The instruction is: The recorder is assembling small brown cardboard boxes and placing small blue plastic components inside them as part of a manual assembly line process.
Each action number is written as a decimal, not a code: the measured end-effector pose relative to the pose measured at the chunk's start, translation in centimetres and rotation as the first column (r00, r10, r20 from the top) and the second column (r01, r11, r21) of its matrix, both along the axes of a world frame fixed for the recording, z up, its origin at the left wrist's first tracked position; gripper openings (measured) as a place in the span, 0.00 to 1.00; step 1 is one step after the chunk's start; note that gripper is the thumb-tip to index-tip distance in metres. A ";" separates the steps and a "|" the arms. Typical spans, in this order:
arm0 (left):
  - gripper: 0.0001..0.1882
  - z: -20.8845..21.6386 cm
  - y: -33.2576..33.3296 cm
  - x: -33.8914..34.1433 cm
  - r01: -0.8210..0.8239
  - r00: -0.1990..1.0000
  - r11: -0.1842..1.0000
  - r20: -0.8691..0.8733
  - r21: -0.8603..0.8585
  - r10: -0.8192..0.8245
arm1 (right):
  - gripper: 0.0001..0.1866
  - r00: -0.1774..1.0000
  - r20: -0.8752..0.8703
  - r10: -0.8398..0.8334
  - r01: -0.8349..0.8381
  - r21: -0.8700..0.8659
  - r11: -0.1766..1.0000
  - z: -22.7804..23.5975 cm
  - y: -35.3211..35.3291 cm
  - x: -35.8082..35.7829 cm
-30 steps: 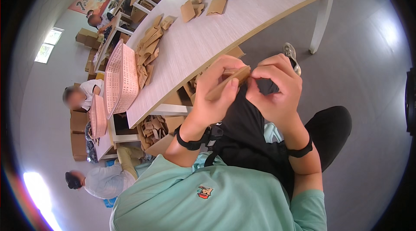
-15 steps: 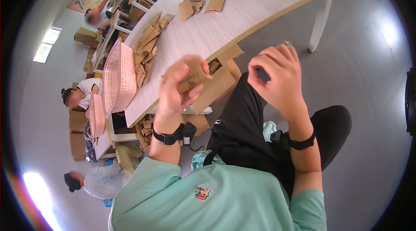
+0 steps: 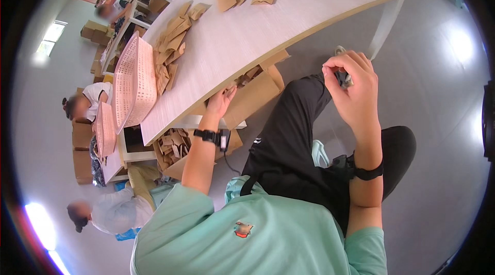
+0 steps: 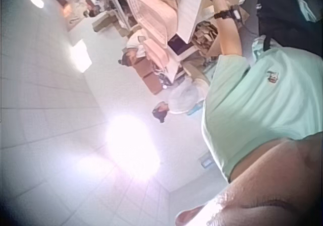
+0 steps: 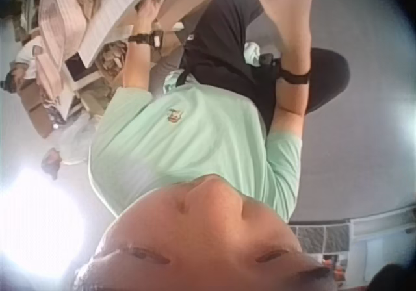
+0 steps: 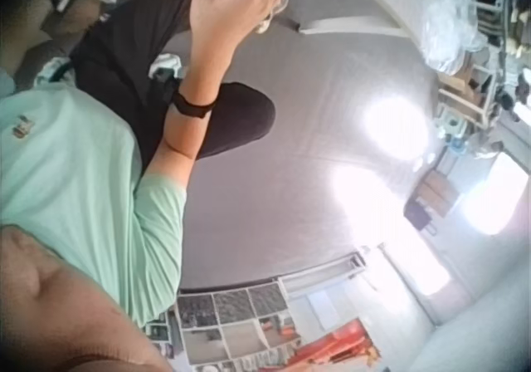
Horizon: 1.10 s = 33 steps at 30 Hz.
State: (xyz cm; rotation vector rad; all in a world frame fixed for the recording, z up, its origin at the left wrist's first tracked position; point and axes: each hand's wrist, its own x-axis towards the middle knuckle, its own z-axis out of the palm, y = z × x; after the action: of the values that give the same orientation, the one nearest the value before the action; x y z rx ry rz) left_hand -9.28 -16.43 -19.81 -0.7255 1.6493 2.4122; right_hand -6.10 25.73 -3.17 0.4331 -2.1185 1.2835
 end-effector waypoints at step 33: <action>0.27 18.0 0.1 4.5 -0.182 0.983 -0.246 -0.171 -0.952 -0.065 | 0.22 0.978 0.133 -0.163 0.076 0.501 0.862 0.2 -5.8 -19.8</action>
State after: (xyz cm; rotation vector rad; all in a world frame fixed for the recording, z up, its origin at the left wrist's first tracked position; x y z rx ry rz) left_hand -4.76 -16.38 -1.85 -0.5991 3.5454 0.2888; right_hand -25.91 19.90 -2.97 0.4012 -2.5791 0.7128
